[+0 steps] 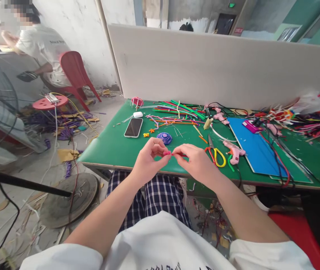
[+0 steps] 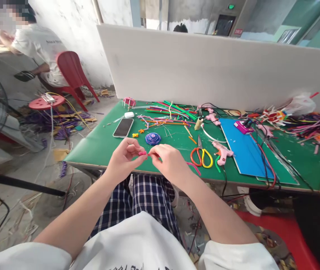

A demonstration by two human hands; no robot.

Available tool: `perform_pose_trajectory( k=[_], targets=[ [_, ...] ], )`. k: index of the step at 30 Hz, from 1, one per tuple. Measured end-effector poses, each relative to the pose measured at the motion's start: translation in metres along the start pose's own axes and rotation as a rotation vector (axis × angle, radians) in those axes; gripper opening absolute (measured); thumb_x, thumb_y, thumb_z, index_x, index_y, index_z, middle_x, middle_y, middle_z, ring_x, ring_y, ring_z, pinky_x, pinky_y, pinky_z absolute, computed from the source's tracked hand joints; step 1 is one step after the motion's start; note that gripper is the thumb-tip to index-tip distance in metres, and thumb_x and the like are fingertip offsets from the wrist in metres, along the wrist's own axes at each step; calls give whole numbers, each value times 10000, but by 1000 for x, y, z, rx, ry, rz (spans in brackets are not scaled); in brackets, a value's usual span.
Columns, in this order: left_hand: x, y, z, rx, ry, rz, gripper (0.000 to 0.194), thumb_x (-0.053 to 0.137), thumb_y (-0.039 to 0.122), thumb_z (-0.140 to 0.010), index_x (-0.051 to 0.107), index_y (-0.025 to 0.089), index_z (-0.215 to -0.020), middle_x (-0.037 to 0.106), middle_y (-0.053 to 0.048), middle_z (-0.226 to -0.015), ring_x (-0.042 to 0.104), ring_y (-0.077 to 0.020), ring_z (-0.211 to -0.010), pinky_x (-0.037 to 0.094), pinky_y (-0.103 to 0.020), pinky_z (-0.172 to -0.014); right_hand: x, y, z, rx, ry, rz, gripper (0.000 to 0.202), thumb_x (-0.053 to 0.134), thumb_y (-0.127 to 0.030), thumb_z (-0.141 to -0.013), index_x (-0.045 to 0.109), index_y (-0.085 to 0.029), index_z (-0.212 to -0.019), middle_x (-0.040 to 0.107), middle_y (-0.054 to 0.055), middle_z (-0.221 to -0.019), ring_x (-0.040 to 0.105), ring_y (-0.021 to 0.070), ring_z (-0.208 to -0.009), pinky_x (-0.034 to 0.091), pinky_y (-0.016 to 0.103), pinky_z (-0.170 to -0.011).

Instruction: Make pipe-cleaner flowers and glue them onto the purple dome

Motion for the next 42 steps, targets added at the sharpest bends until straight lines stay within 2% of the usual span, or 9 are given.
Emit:
perform_pose_trajectory(
  k=[6,12,16,20,24,27,30,36,42],
  targets=[
    [1,2,3,-180,-58,227,306,684,162,-701,423,208,-853,574,49,-694,569,-85,-655,467,-217,-654,-4,-3,2,-6,-68,-203,110,501,-149,-821,600,-196,-809,636,0,-804,564,122,-733,421,224,-635],
    [3,-8,-4,-366,-157,508,358,698,130,-685,418,215,-891,590,55,-662,555,-61,-571,429,-167,-584,-7,0,-7,40,-165,-368,136,490,-171,-823,623,-201,-828,650,-14,-828,577,115,-753,433,215,-642],
    [-8,-17,-11,-429,-131,582,357,711,139,-674,433,209,-886,587,49,-648,547,-59,-555,424,-159,-565,0,7,-20,40,-152,-371,143,496,-239,-844,634,-207,-853,661,-6,-837,592,126,-779,447,238,-689],
    [-30,-25,-20,-442,-88,649,365,721,135,-657,448,208,-890,596,44,-658,549,-53,-547,429,-148,-559,16,3,-44,-27,-66,-320,123,493,-191,-828,615,-198,-817,640,-12,-782,583,111,-720,450,228,-675],
    [-53,-20,-32,-403,-31,721,335,712,138,-663,459,202,-872,594,43,-666,545,-44,-555,434,-136,-567,34,-5,-70,-28,35,-433,115,491,-172,-832,603,-196,-842,643,-5,-787,608,113,-731,477,230,-670],
    [-74,-8,-42,-300,55,646,303,699,128,-680,450,195,-839,573,51,-624,538,-47,-552,422,-133,-556,35,-16,-88,-157,171,-361,98,535,-187,-828,625,-203,-863,652,21,-859,602,136,-838,478,271,-761],
    [-88,4,-54,-236,59,557,302,695,127,-689,440,197,-834,574,52,-628,537,-52,-553,417,-144,-559,30,-26,-104,-298,260,-260,109,543,-157,-824,628,-211,-866,653,25,-842,592,141,-841,477,289,-776],
    [-96,7,-88,-176,6,496,289,680,129,-709,437,206,-845,582,51,-651,536,-59,-576,414,-163,-586,21,-20,-130,-350,305,-195,143,524,-118,-817,614,-221,-860,668,-6,-782,603,117,-732,486,260,-698],
    [-99,-8,-104,-149,11,514,317,700,134,-683,438,213,-843,602,47,-664,550,-74,-582,426,-182,-587,29,1,-149,-239,249,-324,146,526,-116,-795,624,-222,-819,665,-26,-751,601,97,-668,480,216,-625]
  ],
)
Point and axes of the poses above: each hand's wrist, its own z-axis away from the middle knuckle, its own x-axis out of the palm, y = z × x, the point moved 5 cm from there along -z, towards the middle knuckle
